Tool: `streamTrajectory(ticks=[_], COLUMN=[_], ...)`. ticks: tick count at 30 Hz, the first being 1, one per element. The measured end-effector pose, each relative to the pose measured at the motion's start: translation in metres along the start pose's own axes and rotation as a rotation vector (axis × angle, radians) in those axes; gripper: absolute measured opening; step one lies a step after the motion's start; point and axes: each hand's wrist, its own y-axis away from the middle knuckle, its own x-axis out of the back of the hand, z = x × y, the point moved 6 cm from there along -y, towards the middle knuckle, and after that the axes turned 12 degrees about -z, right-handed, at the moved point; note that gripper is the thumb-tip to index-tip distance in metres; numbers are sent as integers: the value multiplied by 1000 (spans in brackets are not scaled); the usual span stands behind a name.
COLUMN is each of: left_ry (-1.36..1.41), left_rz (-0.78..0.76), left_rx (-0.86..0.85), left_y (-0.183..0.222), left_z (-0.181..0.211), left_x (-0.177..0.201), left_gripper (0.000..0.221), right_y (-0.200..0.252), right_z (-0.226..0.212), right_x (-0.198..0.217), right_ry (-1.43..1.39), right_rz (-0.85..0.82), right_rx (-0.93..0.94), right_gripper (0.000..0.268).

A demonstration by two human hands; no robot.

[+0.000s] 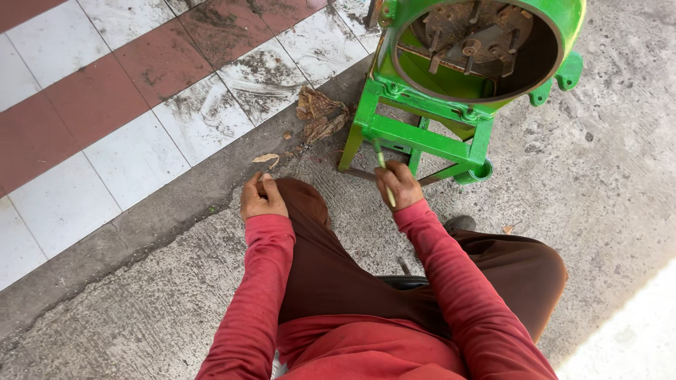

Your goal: The person paints a green industrial machine using a brush dipped into a small container of green paint, covering various surfaces including the main body and the support frame.

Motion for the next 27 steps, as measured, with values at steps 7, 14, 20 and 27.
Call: streamTrajectory(ticks=[7,14,20,27], left_ry=[-627,-601,-448,-372], left_rz=[-282,-193,-73,22], left_rx=[-182,-92,-155,-302], left_y=[-6,-20,-18,-15], left_z=[9,1,-3,10], left_x=[-10,-14,-13,1], left_gripper=[59,48,31,16], right_y=[-8,-16,-13,-19], right_z=[-9,-17,-10,-14], right_x=[9,22,20,21], right_ry=[-80,-113,-216,-237], right_rz=[10,81,91,39], right_rx=[78,-62,-191,-72], right_gripper=[16,16,17,18])
